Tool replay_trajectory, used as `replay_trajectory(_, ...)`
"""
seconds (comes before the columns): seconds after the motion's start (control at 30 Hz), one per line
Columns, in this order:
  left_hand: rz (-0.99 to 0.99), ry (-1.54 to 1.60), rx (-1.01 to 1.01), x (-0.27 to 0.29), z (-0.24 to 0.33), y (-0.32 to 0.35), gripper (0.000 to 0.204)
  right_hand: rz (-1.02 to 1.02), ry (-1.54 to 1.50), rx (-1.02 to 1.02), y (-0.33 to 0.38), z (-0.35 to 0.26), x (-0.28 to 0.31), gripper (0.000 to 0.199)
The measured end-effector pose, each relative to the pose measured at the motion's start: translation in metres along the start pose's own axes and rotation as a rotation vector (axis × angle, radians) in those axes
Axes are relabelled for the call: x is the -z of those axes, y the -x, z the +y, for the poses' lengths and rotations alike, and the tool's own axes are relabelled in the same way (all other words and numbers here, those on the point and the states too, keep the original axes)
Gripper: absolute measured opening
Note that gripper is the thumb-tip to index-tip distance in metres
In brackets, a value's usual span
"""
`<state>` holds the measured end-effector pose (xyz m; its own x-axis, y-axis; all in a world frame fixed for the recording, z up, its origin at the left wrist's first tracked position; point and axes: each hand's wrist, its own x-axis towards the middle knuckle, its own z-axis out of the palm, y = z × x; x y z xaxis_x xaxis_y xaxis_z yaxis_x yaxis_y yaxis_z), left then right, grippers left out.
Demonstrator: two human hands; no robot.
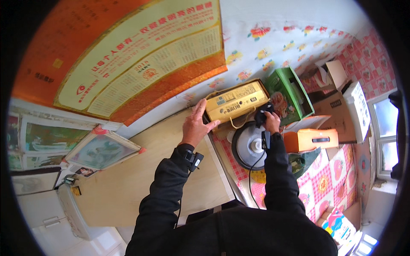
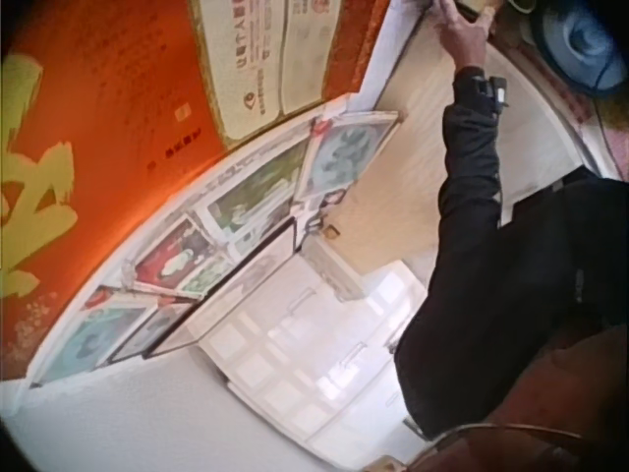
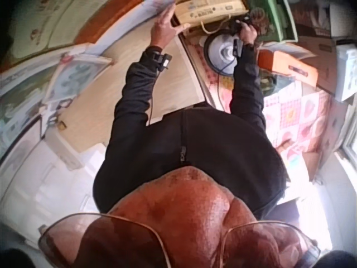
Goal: The person wipes a wall calendar and a wooden cabinet surface with a black cloth, then moves to a blue basin to wet and wring the cloth. The person returns to wipe the cabinet again before the clip ends.
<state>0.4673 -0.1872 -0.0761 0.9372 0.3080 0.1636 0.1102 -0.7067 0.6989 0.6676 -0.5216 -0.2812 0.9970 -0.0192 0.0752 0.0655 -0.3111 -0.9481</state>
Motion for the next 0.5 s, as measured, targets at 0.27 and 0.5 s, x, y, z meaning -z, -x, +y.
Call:
replay_trajectory(0.27, 0.039, -0.075, -0.032, -0.001, -0.003, 0.005, 0.100, 0.075, -0.468, -0.311, 0.036, -0.122, 0.023, 0.022)
replay_trajectory(0.5, 0.275, 0.737, 0.320, 0.032, -0.007, 0.008, 0.077, -0.127, -0.523, -0.129, 0.069, -0.214, 0.018, 0.022)
